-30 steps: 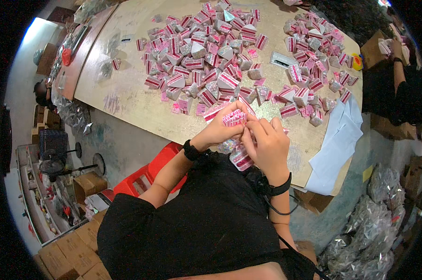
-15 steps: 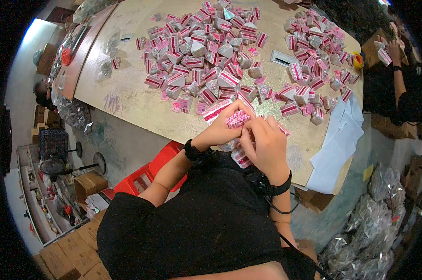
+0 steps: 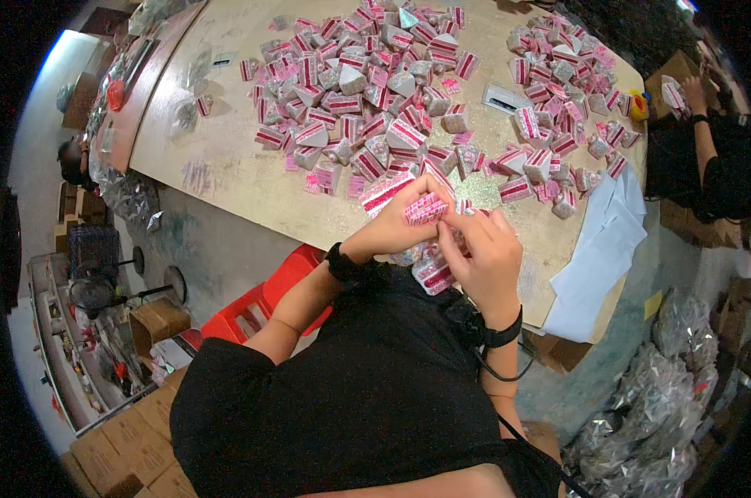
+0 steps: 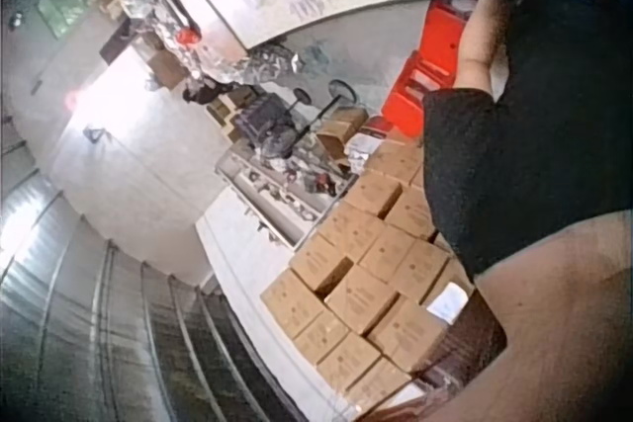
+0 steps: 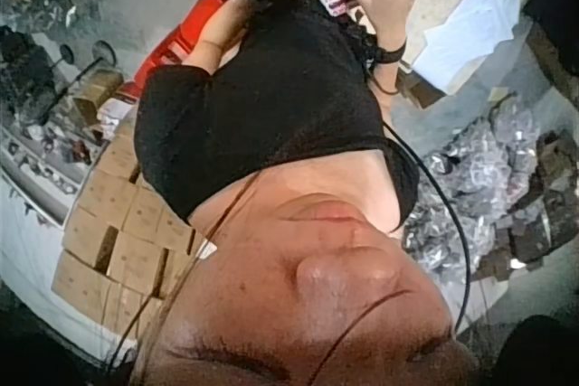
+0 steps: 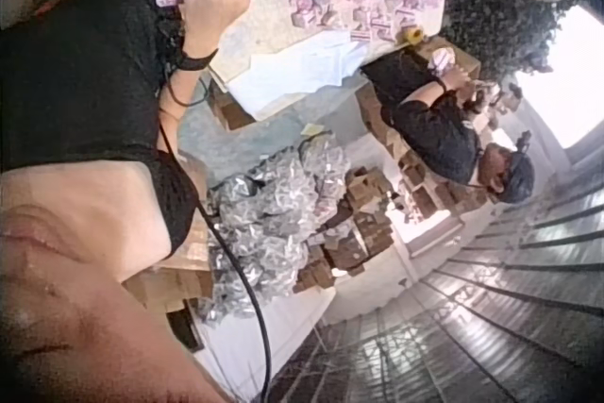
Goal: Packing small pink-labeled triangular items into plastic bags.
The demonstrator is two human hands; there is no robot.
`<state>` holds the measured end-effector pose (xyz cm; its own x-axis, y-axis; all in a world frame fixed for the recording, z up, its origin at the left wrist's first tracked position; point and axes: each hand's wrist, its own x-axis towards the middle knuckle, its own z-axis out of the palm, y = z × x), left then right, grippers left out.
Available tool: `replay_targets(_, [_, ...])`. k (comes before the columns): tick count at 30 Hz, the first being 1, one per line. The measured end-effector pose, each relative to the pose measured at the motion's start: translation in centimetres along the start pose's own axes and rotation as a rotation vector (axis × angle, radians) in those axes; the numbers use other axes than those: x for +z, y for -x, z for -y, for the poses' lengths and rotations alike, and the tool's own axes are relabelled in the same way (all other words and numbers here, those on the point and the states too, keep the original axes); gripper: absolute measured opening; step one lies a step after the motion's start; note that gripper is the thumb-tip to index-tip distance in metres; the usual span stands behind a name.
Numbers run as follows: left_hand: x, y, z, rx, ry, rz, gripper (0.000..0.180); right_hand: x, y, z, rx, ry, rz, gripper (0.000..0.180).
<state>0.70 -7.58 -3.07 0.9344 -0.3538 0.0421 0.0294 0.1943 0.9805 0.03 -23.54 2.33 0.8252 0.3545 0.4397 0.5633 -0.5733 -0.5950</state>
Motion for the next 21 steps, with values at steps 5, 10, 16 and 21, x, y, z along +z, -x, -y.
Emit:
replay_targets(5, [-0.16,-0.09,0.20,0.042,-0.050,0.009,0.030,-0.28,0.14,-0.14,0.034,-0.031,-0.027,0.011])
replay_targets(10, [0.16,0.03,-0.36,-0.028,0.034,0.007,0.030,-0.40,0.04,-0.40,0.023,0.006,-0.004,0.012])
replay_targets(16, [0.24,-0.16,0.05,0.073,-0.043,-0.011,0.023,-0.06,0.21,-0.23,0.023,-0.042,-0.037,0.012])
replay_targets(21, [0.31,-0.12,-0.38,0.050,-0.022,-0.014,0.023,0.19,0.28,-0.48,0.009,-0.008,-0.049,0.012])
